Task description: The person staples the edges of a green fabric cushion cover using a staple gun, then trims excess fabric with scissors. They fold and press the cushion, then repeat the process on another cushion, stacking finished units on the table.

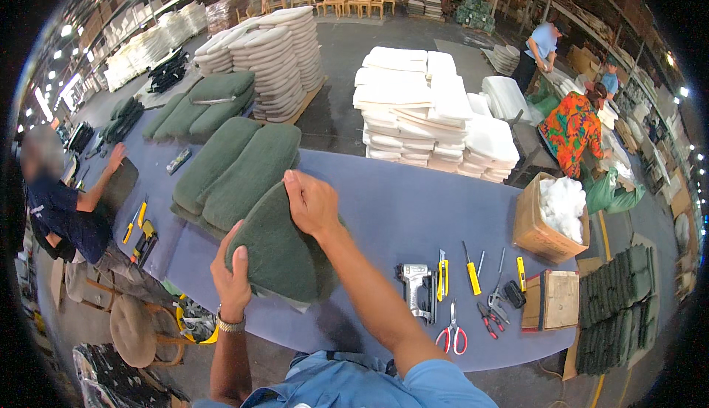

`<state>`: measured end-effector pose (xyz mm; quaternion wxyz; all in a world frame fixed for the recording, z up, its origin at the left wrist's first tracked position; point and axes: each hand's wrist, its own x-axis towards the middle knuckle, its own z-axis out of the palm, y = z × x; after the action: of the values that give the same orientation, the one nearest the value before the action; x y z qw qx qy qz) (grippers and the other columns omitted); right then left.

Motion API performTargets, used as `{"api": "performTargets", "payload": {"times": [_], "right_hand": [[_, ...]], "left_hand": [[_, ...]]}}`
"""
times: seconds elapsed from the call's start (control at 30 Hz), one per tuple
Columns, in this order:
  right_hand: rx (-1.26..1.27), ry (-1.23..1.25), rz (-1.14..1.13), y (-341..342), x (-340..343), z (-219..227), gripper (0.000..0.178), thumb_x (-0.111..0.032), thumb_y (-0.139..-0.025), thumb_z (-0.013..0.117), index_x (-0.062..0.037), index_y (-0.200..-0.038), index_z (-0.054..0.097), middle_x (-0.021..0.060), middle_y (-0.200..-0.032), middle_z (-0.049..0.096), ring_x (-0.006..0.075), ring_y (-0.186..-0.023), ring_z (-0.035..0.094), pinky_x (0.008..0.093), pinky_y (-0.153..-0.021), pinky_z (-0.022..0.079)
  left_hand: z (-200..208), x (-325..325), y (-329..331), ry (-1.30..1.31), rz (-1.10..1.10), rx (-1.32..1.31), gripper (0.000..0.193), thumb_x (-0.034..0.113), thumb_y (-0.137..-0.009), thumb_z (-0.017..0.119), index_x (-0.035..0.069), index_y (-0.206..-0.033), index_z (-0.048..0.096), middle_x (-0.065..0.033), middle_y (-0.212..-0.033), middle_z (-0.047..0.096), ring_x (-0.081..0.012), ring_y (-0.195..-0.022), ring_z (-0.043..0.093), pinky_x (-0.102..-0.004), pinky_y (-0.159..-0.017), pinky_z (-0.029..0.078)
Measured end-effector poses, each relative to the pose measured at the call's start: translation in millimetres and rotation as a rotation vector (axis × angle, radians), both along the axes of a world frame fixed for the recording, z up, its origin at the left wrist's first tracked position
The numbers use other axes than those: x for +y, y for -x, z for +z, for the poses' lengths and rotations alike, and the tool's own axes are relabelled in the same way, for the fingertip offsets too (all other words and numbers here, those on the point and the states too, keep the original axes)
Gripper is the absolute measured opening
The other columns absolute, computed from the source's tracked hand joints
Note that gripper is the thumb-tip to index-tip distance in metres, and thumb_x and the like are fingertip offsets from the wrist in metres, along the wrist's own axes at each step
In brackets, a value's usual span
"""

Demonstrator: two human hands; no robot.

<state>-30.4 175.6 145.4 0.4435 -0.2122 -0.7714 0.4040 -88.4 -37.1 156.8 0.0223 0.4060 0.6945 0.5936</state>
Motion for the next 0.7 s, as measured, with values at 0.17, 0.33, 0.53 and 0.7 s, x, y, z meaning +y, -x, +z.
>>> {"api": "performTargets", "payload": {"times": [0.17, 0.33, 0.53, 0.7], "right_hand": [[-0.012, 0.121, -0.059, -7, -9, -88, 0.049, -0.037, -0.109, 0.04, -0.0003, -0.093, 0.069, 0.0269, -0.085, 0.067, 0.0501, -0.084, 0.063, 0.0505, -0.074, 0.049], [-0.034, 0.303, -0.065, -24, -21, -154, 0.05, -0.034, -0.109, 0.037, 0.0009, -0.093, 0.069, 0.0225, -0.083, 0.067, 0.0398, -0.08, 0.064, 0.0456, -0.076, 0.049], [-0.002, 0.437, -0.026, -55, -24, -221, 0.05, -0.035, -0.109, 0.038, 0.0009, -0.092, 0.07, 0.0089, -0.084, 0.07, 0.0179, -0.081, 0.062, 0.0353, -0.077, 0.049], [0.013, 0.606, -0.025, -82, -27, -250, 0.046, -0.033, -0.108, 0.041, -0.0008, -0.096, 0.071, 0.0107, -0.087, 0.072, 0.0248, -0.084, 0.066, 0.0382, -0.082, 0.05]], "left_hand": [[-25, -40, 10, -0.095, 0.054, -0.031, 0.049, 0.024, -0.103, 0.055, -0.009, -0.139, 0.059, -0.023, -0.134, 0.066, -0.0302, -0.125, 0.062, -0.0421, -0.109, 0.044], [-40, -92, 9, -0.055, 0.084, -0.165, 0.065, 0.041, -0.1, 0.06, -0.01, -0.14, 0.057, -0.0215, -0.134, 0.065, -0.0299, -0.125, 0.061, -0.0419, -0.108, 0.044], [-52, -170, 7, 0.023, 0.12, -0.33, 0.082, 0.06, -0.093, 0.07, -0.009, -0.136, 0.06, -0.0128, -0.12, 0.069, -0.0219, -0.109, 0.063, -0.0373, -0.096, 0.048], [-54, -203, -15, 0.075, 0.17, -0.336, 0.071, 0.054, -0.091, 0.076, -0.007, -0.127, 0.066, -0.0082, -0.107, 0.07, -0.0175, -0.095, 0.063, -0.0332, -0.085, 0.049]]}}
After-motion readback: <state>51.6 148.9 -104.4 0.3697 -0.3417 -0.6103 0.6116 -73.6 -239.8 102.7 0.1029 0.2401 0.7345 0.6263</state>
